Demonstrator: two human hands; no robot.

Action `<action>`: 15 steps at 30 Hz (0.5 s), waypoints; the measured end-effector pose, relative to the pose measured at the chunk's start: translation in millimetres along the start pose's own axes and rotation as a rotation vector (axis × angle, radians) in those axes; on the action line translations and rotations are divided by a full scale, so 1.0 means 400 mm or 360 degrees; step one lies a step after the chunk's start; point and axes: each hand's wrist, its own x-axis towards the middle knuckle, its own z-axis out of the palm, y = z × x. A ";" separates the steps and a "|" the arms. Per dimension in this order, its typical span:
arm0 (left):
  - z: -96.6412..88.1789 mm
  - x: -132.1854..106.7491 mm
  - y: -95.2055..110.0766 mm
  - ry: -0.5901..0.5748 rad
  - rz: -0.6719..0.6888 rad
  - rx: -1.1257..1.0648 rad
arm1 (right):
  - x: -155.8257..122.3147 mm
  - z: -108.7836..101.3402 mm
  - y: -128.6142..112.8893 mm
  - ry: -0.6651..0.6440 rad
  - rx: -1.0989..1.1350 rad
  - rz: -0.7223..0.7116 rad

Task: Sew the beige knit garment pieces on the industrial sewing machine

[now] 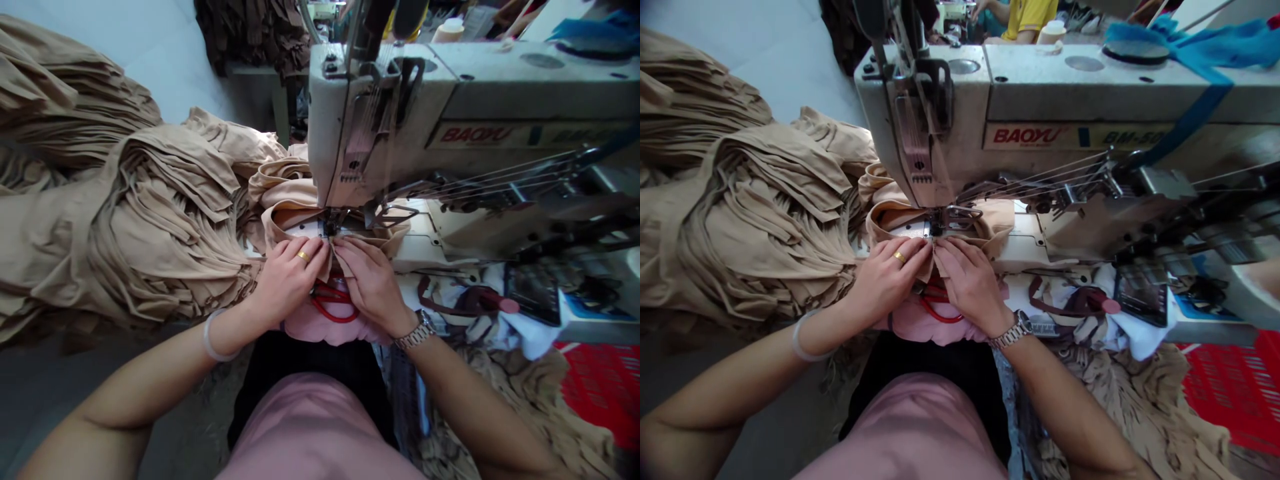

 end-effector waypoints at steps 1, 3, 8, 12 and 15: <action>0.002 0.001 0.001 -0.0003 -0.0009 -0.0008 | 0.001 -0.001 0.000 -0.0033 -0.0010 -0.0008; 0.006 0.001 0.000 0.0002 -0.0022 -0.0041 | 0.002 -0.004 0.000 -0.0087 -0.0030 -0.0025; 0.008 0.000 -0.007 0.0054 0.0028 -0.0099 | 0.005 -0.014 0.003 -0.0032 0.0140 0.0076; 0.008 -0.002 -0.009 0.0044 0.0026 -0.0127 | 0.012 -0.018 -0.001 -0.0101 0.0006 0.0015; 0.009 -0.003 -0.007 0.0019 0.0000 -0.0133 | 0.015 -0.020 -0.006 -0.0172 -0.0215 -0.0100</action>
